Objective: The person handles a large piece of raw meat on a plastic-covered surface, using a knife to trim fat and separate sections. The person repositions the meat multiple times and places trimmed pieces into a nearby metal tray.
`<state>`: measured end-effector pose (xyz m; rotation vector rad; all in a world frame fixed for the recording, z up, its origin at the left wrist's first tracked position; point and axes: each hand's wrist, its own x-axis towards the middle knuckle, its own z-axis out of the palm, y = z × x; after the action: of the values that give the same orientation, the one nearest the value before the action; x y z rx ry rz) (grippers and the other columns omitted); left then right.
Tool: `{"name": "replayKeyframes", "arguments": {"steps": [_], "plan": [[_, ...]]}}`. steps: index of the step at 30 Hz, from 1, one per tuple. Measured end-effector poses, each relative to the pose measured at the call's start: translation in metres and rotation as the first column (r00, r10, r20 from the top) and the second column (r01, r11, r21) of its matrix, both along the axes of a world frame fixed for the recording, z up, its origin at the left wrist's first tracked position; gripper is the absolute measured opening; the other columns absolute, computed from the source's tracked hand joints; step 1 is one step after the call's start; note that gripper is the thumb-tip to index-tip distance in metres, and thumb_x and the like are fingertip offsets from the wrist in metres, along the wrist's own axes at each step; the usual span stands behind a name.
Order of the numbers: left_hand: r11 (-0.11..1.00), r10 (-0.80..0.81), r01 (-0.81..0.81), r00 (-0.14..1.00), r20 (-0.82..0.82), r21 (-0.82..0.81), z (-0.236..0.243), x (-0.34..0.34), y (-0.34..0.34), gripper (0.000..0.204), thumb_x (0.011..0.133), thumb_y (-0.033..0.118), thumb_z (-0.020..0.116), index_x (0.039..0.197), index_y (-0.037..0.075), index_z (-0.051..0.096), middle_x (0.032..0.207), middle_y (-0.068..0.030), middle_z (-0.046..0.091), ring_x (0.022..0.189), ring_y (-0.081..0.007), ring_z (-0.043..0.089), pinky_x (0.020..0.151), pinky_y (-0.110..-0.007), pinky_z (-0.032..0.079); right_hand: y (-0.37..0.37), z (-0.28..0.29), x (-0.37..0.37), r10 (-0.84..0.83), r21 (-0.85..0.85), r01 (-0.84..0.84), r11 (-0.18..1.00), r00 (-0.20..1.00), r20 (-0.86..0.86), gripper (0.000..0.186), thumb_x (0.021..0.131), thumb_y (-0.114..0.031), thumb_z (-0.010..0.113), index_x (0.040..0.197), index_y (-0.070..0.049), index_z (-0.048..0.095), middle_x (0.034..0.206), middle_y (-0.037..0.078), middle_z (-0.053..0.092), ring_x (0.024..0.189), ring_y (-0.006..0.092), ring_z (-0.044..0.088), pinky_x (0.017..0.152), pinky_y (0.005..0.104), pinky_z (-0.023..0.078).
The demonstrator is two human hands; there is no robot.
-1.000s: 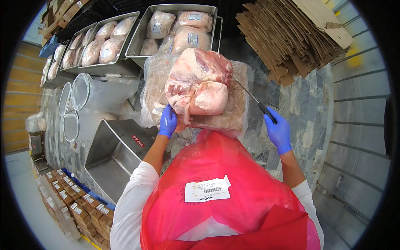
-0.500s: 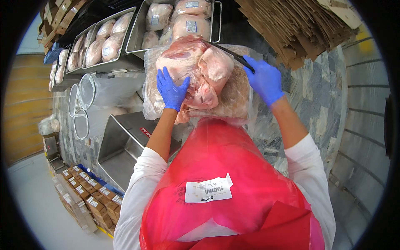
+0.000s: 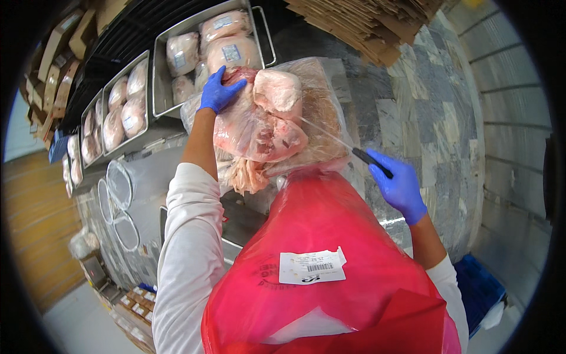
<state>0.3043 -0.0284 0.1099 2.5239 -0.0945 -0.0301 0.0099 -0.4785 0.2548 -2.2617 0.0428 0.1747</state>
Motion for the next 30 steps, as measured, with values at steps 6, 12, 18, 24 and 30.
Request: {"name": "replayKeyframes", "arguments": {"steps": [6,12,18,24,30], "plan": [[0.995,0.069,-0.070,0.997,0.031,0.064,-0.002,-0.004,-0.006,0.094,0.075,0.066,0.077,0.144,0.005,0.055,0.137,-0.0254,0.060,0.124,-0.0407,0.061,0.105,-0.047,0.048,0.024,0.002,-0.050,-0.119,-0.032,0.118,0.992,0.993,0.002,0.037,0.091,-0.025,0.072,0.126,-0.013,0.071,0.086,0.017,0.070,0.071,0.0318,0.067,0.065,0.0389,0.053],[0.982,0.139,-0.141,0.990,0.024,0.129,0.001,-0.014,-0.008,0.096,0.074,0.070,0.075,0.145,0.008,0.054,0.129,-0.0261,0.064,0.121,-0.0425,0.062,0.102,-0.049,0.050,0.043,0.010,-0.046,-0.098,-0.165,0.104,0.981,0.994,0.047,0.035,0.091,-0.028,0.071,0.123,-0.015,0.072,0.086,0.015,0.070,0.073,0.0329,0.067,0.064,0.0413,0.053],[0.966,0.173,-0.162,0.984,-0.040,0.202,0.028,-0.026,-0.020,0.097,0.076,0.071,0.073,0.142,0.003,0.056,0.128,-0.0301,0.063,0.121,-0.0427,0.062,0.103,-0.047,0.049,0.053,0.032,-0.035,-0.051,-0.255,0.060,0.965,0.998,0.040,0.032,0.093,-0.029,0.067,0.122,-0.016,0.073,0.081,0.016,0.070,0.071,0.0371,0.067,0.064,0.0456,0.053],[0.955,0.156,-0.160,0.987,0.035,0.250,0.018,-0.026,-0.012,0.099,0.073,0.076,0.071,0.141,0.006,0.054,0.132,-0.0272,0.060,0.120,-0.0479,0.058,0.101,-0.054,0.048,0.080,0.056,-0.022,0.028,-0.412,-0.021,0.911,1.000,0.011,0.031,0.094,-0.027,0.065,0.122,-0.017,0.072,0.079,0.017,0.069,0.069,0.0388,0.067,0.061,0.0484,0.053],[0.959,0.088,-0.092,0.996,0.028,0.267,0.023,-0.037,-0.008,0.103,0.071,0.078,0.071,0.145,0.010,0.048,0.133,-0.0249,0.058,0.120,-0.0477,0.055,0.100,-0.057,0.047,0.079,0.096,0.031,0.229,-0.514,-0.233,0.826,0.971,-0.073,0.027,0.093,-0.024,0.063,0.118,-0.015,0.071,0.074,0.016,0.068,0.066,0.0380,0.066,0.058,0.0485,0.051]]}}
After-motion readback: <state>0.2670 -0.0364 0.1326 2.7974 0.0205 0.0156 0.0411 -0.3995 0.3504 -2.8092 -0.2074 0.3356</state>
